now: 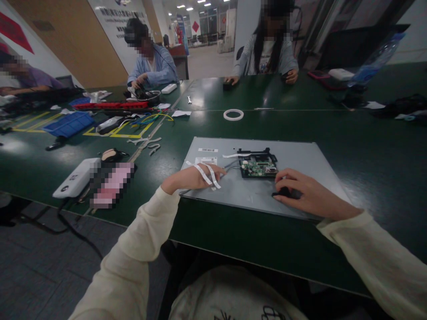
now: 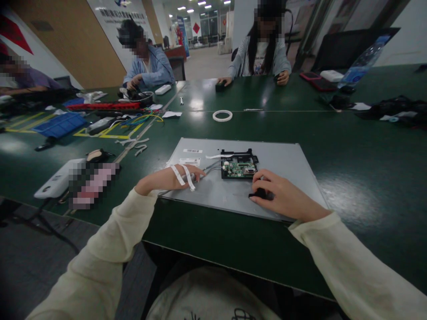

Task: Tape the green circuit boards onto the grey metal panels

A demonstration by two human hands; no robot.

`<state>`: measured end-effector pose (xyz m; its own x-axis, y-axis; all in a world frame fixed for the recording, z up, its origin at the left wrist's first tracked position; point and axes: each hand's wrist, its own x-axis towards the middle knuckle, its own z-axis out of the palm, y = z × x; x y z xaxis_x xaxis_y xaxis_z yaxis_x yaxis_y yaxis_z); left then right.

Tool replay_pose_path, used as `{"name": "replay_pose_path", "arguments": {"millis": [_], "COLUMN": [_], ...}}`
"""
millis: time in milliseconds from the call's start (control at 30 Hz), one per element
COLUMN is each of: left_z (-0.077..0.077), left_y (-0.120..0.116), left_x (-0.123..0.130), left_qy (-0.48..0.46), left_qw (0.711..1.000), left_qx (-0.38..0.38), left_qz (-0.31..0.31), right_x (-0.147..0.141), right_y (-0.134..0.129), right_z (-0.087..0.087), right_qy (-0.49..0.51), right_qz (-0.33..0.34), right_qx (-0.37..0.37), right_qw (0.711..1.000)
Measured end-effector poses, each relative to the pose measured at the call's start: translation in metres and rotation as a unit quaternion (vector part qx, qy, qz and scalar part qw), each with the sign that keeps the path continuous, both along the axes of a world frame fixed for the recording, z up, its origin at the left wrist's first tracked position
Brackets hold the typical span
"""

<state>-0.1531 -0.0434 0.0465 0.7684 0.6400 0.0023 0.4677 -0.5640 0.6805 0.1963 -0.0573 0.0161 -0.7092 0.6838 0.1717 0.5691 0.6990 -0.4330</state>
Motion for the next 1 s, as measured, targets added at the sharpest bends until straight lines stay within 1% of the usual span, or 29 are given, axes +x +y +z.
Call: {"name": "replay_pose_path", "arguments": {"millis": [200,367,533,667,800,900,1000], "left_z": [0.005,0.01,0.014,0.016,0.019,0.021,0.023], "left_y": [-0.003,-0.003,0.0,0.002,0.001,-0.001,0.0], "left_x": [-0.001,-0.005,-0.01,-0.008,0.0,0.008,0.019], "left_qy": [0.007,-0.007,-0.038,-0.063,-0.053,-0.042,-0.031], "left_qw": [1.0,0.999,0.999,0.997,0.995,0.995,0.993], "left_qx": [-0.003,-0.031,-0.022,0.011,0.035,0.06,0.104], "left_qz": [0.014,-0.007,0.019,0.051,0.071,0.071,0.054], "right_x": [-0.002,-0.002,-0.001,-0.001,-0.002,-0.002,-0.002], "right_y": [-0.001,-0.001,-0.001,-0.002,-0.003,-0.003,-0.002], "right_z": [0.002,0.002,0.0,0.001,0.003,0.002,0.002], "right_qy": [0.002,0.004,-0.002,0.001,0.0,-0.005,-0.005], "right_qz": [-0.002,-0.003,-0.006,-0.009,-0.006,-0.006,-0.011], "right_qx": [-0.001,-0.002,-0.007,-0.002,0.004,0.002,0.001], "right_qw": [1.0,1.0,1.0,1.0,1.0,1.0,1.0]}}
